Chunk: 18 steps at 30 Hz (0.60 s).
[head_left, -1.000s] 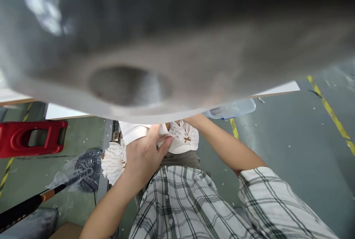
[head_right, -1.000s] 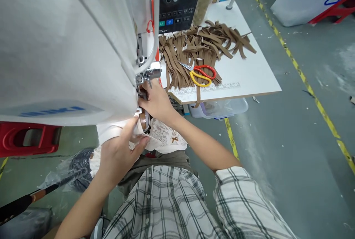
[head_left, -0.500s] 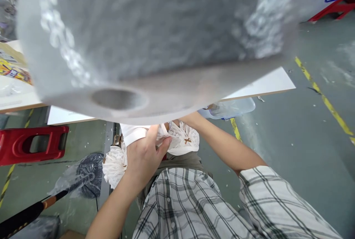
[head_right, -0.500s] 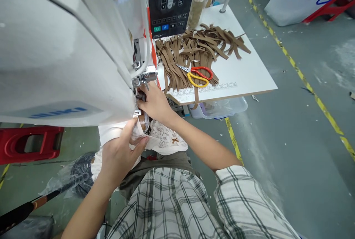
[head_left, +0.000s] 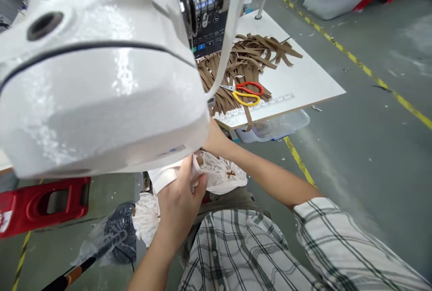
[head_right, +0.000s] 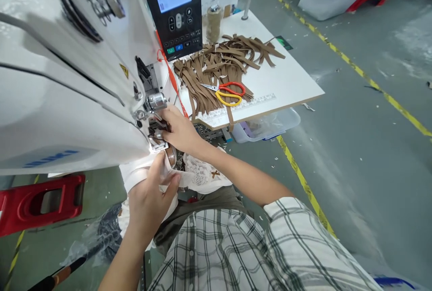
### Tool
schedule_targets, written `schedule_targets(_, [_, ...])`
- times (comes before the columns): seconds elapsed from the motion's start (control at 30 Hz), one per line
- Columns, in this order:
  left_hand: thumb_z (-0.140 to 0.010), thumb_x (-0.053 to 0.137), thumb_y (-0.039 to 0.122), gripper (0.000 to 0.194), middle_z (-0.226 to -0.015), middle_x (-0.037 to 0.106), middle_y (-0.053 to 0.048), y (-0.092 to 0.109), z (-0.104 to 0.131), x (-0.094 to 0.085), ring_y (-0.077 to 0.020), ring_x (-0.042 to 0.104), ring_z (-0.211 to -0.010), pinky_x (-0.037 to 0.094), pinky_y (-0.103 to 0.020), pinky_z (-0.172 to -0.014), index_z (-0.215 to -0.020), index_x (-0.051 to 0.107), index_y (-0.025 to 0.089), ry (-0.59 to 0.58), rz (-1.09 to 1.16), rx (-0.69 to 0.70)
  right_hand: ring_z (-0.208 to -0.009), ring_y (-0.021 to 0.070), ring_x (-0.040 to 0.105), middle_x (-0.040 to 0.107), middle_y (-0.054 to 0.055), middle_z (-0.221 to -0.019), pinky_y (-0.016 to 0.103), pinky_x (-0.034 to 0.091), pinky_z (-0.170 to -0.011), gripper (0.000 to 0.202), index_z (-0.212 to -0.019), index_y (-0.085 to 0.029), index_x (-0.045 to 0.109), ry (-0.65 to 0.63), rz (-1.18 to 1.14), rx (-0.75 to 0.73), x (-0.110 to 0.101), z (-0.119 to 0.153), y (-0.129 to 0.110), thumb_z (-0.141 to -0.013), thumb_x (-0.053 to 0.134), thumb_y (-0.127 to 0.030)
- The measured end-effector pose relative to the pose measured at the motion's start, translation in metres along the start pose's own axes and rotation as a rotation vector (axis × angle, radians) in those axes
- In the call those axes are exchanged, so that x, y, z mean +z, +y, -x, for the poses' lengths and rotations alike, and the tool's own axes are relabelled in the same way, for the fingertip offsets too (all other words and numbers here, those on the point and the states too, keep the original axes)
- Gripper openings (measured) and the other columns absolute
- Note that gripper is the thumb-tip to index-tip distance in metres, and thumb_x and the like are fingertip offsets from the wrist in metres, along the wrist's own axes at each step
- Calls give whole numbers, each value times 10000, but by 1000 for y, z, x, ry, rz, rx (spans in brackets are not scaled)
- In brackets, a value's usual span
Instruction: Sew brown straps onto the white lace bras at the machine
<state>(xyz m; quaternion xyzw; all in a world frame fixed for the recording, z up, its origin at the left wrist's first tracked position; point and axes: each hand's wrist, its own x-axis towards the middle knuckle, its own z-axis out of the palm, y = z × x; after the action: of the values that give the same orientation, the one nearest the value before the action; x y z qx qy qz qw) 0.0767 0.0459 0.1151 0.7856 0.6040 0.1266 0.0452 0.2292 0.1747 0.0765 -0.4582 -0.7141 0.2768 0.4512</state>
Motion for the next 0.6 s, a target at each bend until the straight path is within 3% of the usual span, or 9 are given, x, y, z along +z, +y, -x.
schedule_targets(0.17, [-930,554,495,586,-654,691,-11,0,3,-4,-163,578,-497,318,-255,-500,-1426,481,193,-43,6,-55,-811,173,585,606,65,-1115,329,527,-774,285,-1129,-220,597,114,-202,55,-5,16,-1,-867,603,-330])
schedule_targets(0.27, [-936,551,468,569,-800,742,-52,1,2,-4,-154,586,-524,333,-255,-507,-1436,471,208,-24,32,-8,-859,167,590,604,59,-1140,307,521,-781,321,-1175,-243,566,178,-325,179,-7,33,2,-908,590,-419])
schedule_targets(0.33, [-937,553,466,566,-828,748,-59,1,1,-3,-156,592,-534,338,-258,-507,-1436,472,214,-14,35,10,-839,161,584,610,46,-1080,299,518,-765,315,-1160,-253,555,167,-413,257,-8,44,5,-916,591,-450])
schedule_targets(0.47, [-926,572,488,589,-644,691,8,-3,5,-1,-163,602,-502,340,-250,-492,-1434,461,211,-31,31,-43,-794,151,564,596,29,-974,299,506,-759,289,-1113,-255,575,87,-516,340,-13,62,6,-924,596,-472])
schedule_targets(0.6, [-907,598,511,700,-928,757,-89,-7,12,7,-193,693,-666,438,-257,-542,-1473,372,168,84,84,-11,-829,152,565,584,29,-945,292,487,-747,314,-1078,-229,584,26,-575,379,-13,74,-4,-911,607,-494])
